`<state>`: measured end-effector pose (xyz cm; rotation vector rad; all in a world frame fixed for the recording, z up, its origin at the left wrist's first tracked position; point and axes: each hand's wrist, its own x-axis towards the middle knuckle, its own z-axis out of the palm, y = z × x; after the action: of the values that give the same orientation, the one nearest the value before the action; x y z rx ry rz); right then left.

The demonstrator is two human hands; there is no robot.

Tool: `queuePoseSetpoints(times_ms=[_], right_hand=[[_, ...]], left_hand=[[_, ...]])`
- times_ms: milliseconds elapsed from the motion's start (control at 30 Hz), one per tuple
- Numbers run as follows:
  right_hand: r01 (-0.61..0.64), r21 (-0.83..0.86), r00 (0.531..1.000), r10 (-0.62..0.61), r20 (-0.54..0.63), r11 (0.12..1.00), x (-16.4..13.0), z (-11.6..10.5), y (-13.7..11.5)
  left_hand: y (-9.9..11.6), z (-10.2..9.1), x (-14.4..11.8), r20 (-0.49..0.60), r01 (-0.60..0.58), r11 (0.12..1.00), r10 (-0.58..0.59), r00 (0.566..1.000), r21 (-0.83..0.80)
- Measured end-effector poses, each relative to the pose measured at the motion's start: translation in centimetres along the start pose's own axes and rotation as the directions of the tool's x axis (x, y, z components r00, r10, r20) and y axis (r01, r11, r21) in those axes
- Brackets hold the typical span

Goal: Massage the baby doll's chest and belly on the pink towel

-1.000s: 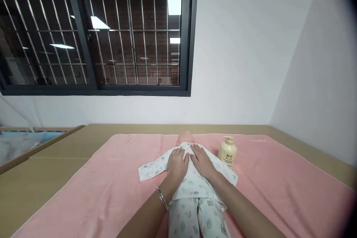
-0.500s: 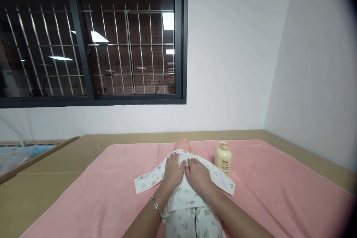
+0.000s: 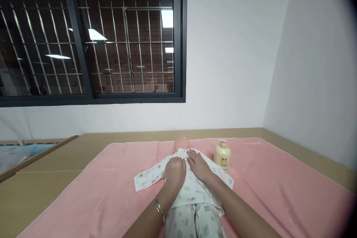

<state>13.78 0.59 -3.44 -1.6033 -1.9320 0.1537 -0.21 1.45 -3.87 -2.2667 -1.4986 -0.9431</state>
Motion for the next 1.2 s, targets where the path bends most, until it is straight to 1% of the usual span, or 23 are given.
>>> queuePoseSetpoints(times_ms=[67,167,300,400,500,567,667,767,833,900,1033,1200], right_hand=[[0.001,0.000,1.000,-0.001,-0.013,1.000,0.2,0.4,0.3],[-0.007,-0.029,0.999,0.006,-0.033,1.000,0.0,0.7,0.1],[-0.036,-0.119,0.996,0.025,-0.086,0.992,-0.7,0.8,-1.3],[-0.060,-0.193,0.991,0.034,-0.133,0.979,-1.4,0.7,-2.8],[-0.069,-0.240,0.993,0.043,-0.113,0.968,-1.8,0.3,-3.8],[-0.075,-0.245,0.995,0.056,-0.084,0.967,-1.8,-0.1,-4.0],[-0.060,-0.229,0.998,0.055,-0.026,0.972,-1.1,-0.7,-3.6],[-0.026,-0.215,0.999,0.034,0.032,0.976,-0.1,-1.0,-2.6],[-0.024,-0.212,0.998,0.034,0.046,0.977,0.6,-0.8,-2.0],[-0.015,-0.213,0.999,0.024,0.037,0.977,0.9,-0.4,-1.5],[0.000,-0.223,1.000,-0.006,-0.026,0.975,0.8,0.7,-1.0],[-0.022,-0.200,0.999,0.014,-0.044,0.980,0.5,1.2,-0.8]], left_hand=[[0.0,0.1,0.0,-0.012,0.021,1.000,-0.021,1.000,-0.017],[-0.2,0.2,0.0,-0.009,0.068,0.996,-0.069,0.998,-0.060],[-0.5,0.1,0.2,0.037,0.136,0.985,-0.133,0.990,-0.105],[-1.0,0.0,0.6,0.089,0.167,0.975,-0.155,0.984,-0.146],[-1.5,0.4,1.1,0.138,0.181,0.961,-0.154,0.978,-0.211],[-1.9,0.9,1.2,0.140,0.160,0.953,-0.127,0.982,-0.258],[-2.1,1.8,1.1,0.116,0.139,0.947,-0.109,0.987,-0.290],[-2.0,2.3,0.9,0.114,0.140,0.955,-0.113,0.987,-0.263],[-1.9,2.4,0.8,0.120,0.135,0.960,-0.108,0.987,-0.246],[-1.8,2.3,0.8,0.122,0.130,0.962,-0.103,0.987,-0.242],[-1.8,2.2,0.8,0.111,0.130,0.962,-0.106,0.988,-0.242],[-1.7,2.3,0.7,0.106,0.146,0.949,-0.120,0.987,-0.281]])
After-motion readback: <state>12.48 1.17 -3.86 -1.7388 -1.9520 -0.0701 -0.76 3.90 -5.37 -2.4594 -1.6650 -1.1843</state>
